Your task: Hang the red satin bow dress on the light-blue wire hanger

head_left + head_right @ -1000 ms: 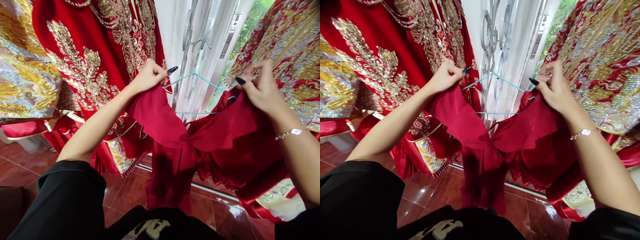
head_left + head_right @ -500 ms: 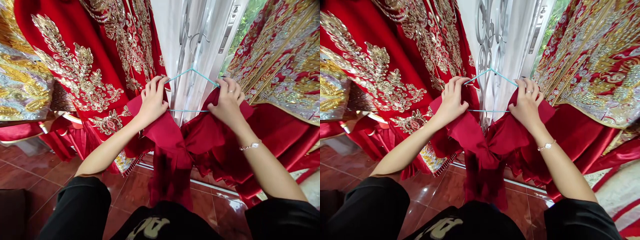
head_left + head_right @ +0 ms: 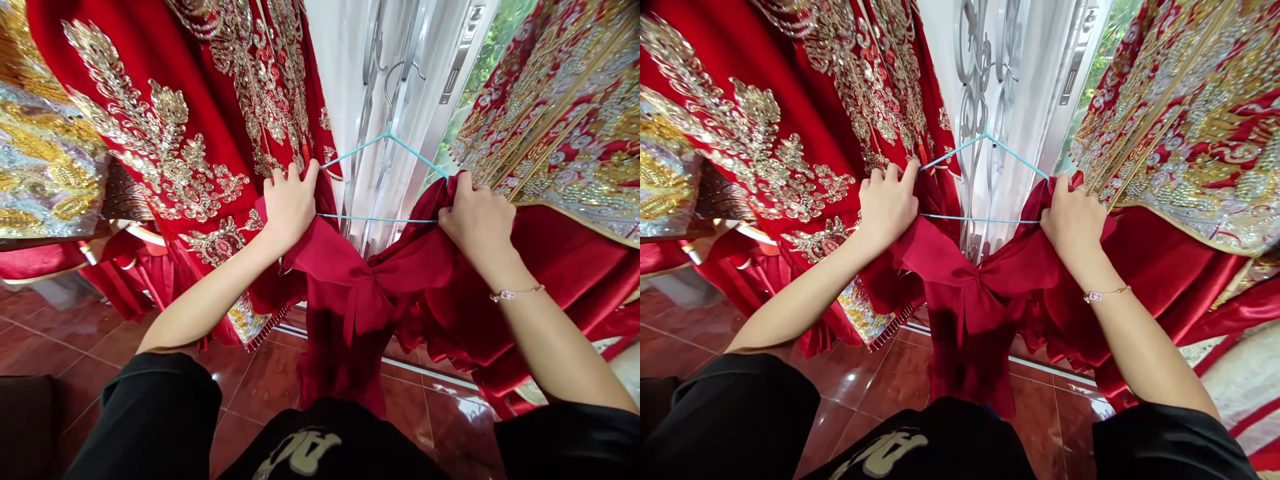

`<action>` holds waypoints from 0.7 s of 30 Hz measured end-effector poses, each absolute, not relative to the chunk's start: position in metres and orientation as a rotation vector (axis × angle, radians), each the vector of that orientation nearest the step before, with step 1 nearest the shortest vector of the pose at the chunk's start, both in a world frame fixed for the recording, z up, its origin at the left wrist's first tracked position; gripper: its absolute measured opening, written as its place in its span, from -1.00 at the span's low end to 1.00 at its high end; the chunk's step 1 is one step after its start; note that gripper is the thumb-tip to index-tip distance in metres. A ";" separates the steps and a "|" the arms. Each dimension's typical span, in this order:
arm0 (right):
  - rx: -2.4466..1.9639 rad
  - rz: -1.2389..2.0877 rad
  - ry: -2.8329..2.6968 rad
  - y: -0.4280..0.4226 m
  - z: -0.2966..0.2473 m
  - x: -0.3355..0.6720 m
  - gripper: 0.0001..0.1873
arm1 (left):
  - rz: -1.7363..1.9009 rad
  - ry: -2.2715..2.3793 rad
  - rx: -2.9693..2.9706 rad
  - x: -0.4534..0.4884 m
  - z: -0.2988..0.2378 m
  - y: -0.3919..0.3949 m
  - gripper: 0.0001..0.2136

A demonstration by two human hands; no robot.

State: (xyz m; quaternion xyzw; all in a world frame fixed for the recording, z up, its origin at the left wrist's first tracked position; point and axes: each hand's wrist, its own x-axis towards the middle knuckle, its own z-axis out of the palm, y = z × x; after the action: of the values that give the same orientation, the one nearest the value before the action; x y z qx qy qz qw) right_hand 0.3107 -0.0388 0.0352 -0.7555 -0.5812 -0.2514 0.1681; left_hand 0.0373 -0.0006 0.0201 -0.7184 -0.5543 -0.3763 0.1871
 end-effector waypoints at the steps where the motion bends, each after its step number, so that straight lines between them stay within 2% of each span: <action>1: -2.184 -0.748 -1.672 -0.039 0.037 0.308 -0.56 | -0.927 -1.659 -2.009 0.042 0.026 -0.006 -0.52; 4: -2.197 -0.785 -1.771 -0.038 0.047 0.309 -0.67 | -0.569 -1.794 -2.045 0.051 0.048 -0.020 -0.50; 8: -2.155 -0.585 -1.859 -0.033 0.068 0.333 -0.79 | -0.371 -1.705 -2.103 0.039 0.079 -0.020 -0.58; 11: -1.970 -0.269 -1.740 -0.026 0.079 0.358 -0.94 | -0.389 -1.711 -2.095 0.018 0.098 -0.008 -0.64; 14: -1.704 0.105 -1.434 -0.017 0.077 0.379 -0.89 | -0.448 -1.791 -2.040 -0.002 0.108 0.002 -0.66; 16: -1.607 0.295 -1.217 -0.013 0.069 0.387 -0.94 | -0.472 -1.841 -2.008 -0.012 0.111 0.005 -0.68; 21: -1.568 0.455 -1.025 -0.015 0.036 0.395 -0.89 | -0.509 -1.981 -2.019 -0.037 0.103 0.009 -0.78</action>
State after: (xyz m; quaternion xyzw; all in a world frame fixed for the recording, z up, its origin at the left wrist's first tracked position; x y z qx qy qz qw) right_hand 0.3949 -0.0146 0.0362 -0.6681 -0.4369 0.1941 0.5703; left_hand -0.0374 0.0087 0.1025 -0.6963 -0.6831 -0.1755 0.1332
